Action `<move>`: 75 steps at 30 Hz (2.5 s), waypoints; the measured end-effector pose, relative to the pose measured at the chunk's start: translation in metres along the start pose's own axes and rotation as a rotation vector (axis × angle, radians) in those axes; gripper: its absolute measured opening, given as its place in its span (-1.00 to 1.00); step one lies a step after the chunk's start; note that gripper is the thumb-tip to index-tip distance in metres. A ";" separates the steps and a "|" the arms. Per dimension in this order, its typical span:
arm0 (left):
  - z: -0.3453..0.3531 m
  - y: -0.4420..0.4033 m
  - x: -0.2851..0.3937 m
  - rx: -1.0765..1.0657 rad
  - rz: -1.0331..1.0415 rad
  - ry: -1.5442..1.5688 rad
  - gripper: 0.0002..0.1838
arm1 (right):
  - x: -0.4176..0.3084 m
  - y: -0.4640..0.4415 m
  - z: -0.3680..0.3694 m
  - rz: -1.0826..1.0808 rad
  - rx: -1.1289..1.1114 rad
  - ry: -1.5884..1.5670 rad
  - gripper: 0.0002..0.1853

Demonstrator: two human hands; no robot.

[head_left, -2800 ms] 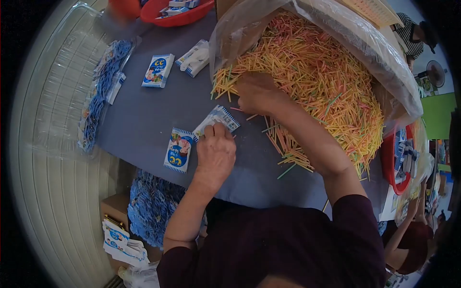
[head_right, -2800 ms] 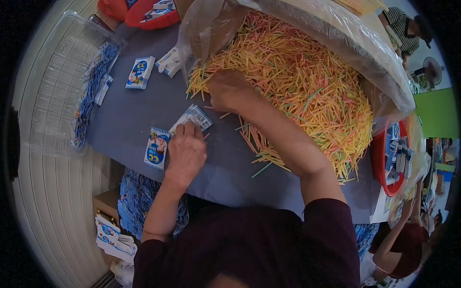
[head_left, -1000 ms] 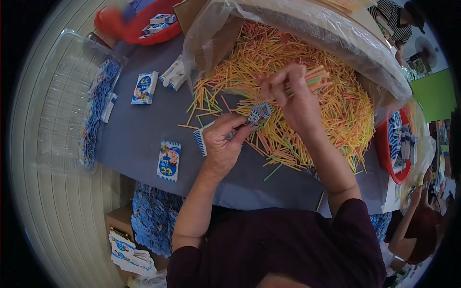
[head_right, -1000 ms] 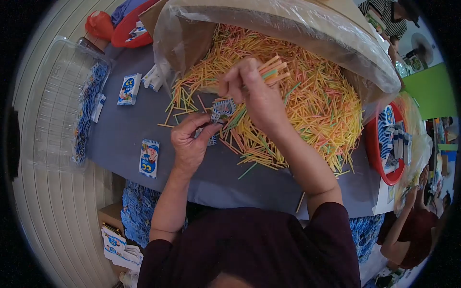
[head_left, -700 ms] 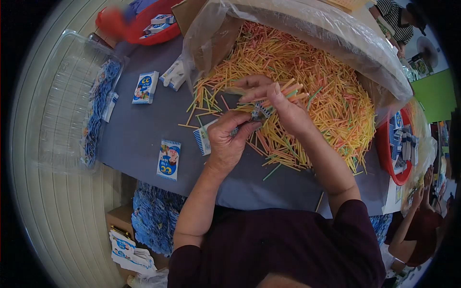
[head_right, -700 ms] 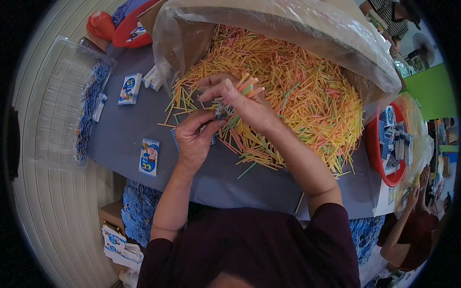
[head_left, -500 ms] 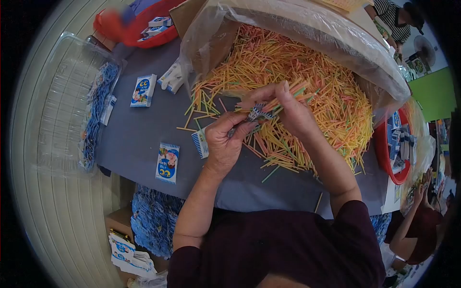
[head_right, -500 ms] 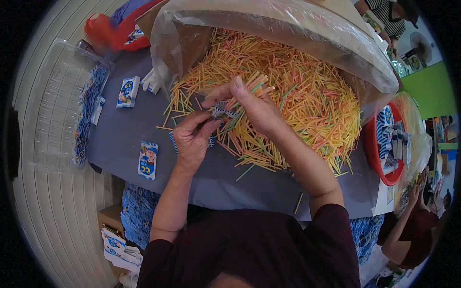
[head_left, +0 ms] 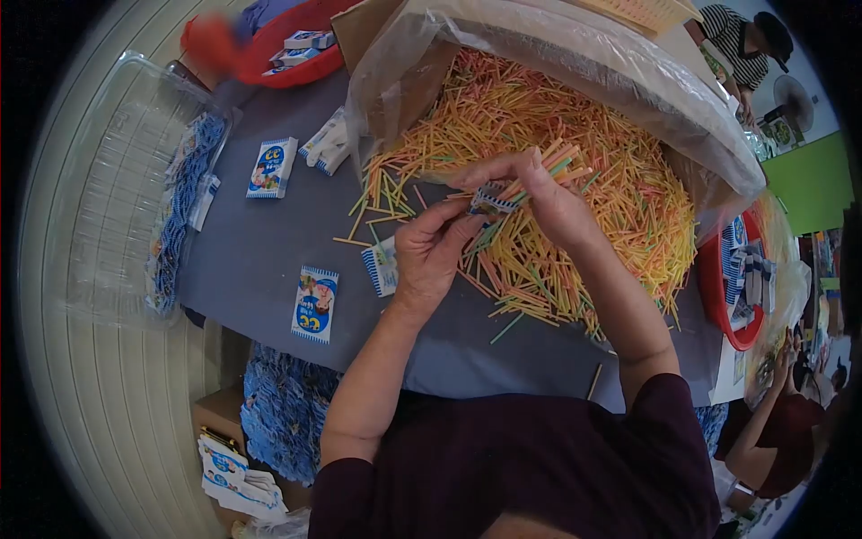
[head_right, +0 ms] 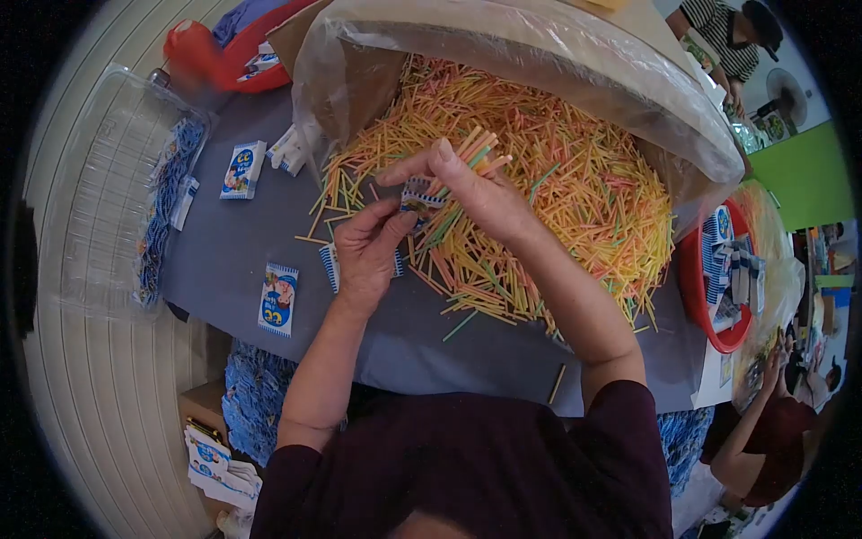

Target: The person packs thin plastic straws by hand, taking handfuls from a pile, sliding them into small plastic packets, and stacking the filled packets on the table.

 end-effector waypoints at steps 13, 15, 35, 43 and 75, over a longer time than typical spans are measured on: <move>0.055 -0.050 -0.027 -0.155 -0.141 0.158 -0.73 | -0.023 -0.026 -0.075 -0.150 0.334 -0.045 -0.35; 0.065 -0.057 -0.027 -0.175 -0.073 0.162 -0.73 | -0.012 -0.023 -0.055 -0.088 0.189 0.126 -0.38; -0.060 0.053 0.118 0.282 0.554 -2.079 -0.49 | 0.071 -0.082 -0.027 0.097 -0.183 1.593 -0.40; -0.020 0.037 0.019 -0.384 0.409 -1.653 -0.71 | 0.090 -0.054 -0.044 0.258 -0.258 1.281 -0.60; -0.030 0.045 0.036 -0.139 0.625 -1.339 -0.82 | 0.066 -0.016 -0.118 0.072 0.414 0.150 -0.80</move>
Point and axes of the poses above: each hand's wrist, its own y-axis away from the middle knuckle, its own z-axis out of the palm, x = y × z, the point moved 10 cm from there along -y, towards the middle knuckle, and after that the axes turned 9 degrees about x, right-handed, at the moved point
